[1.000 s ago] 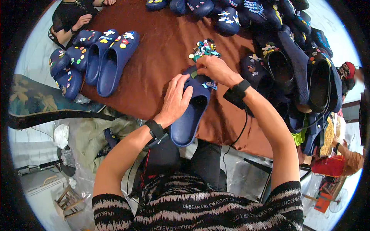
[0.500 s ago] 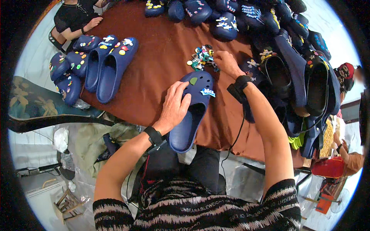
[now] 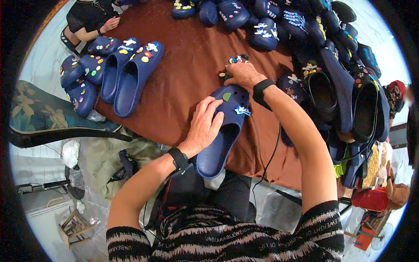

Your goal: The person is seen attaching small decorative charms to blue clog-style shoes.

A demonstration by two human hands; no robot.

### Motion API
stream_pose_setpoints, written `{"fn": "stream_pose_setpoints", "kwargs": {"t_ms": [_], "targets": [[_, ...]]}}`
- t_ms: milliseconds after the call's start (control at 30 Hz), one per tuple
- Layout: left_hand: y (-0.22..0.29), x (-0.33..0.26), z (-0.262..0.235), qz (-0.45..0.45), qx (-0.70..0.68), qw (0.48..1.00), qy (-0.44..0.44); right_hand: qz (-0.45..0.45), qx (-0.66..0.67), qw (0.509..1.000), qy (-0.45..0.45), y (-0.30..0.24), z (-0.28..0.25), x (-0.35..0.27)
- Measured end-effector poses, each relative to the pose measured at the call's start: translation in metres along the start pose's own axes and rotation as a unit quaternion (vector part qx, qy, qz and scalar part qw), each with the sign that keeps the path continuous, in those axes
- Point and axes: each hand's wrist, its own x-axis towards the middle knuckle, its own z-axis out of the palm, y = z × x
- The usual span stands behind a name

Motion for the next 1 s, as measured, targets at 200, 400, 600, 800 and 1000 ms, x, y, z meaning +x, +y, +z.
{"fn": "stream_pose_setpoints", "kwargs": {"t_ms": [200,400,600,800,1000], "targets": [[0.007,0.001,0.000,-0.026,-0.008,0.999,-0.026,0.035,-0.002,0.999,-0.002,0.009,0.002,0.000],[0.003,-0.002,-0.005,-0.029,-0.002,0.999,-0.020,0.071,0.088,0.993,0.019,-0.009,-0.012,-0.009],[0.004,0.001,0.002,-0.007,0.001,1.000,-0.014,0.064,-0.015,0.998,0.022,-0.001,-0.001,-0.004],[0.002,-0.002,-0.005,-0.012,0.001,1.000,-0.012,0.111,0.058,0.992,0.007,0.000,-0.002,-0.007],[0.004,0.000,0.001,-0.008,-0.006,1.000,-0.019,0.100,0.339,0.929,0.110,0.036,0.016,-0.027]]}}
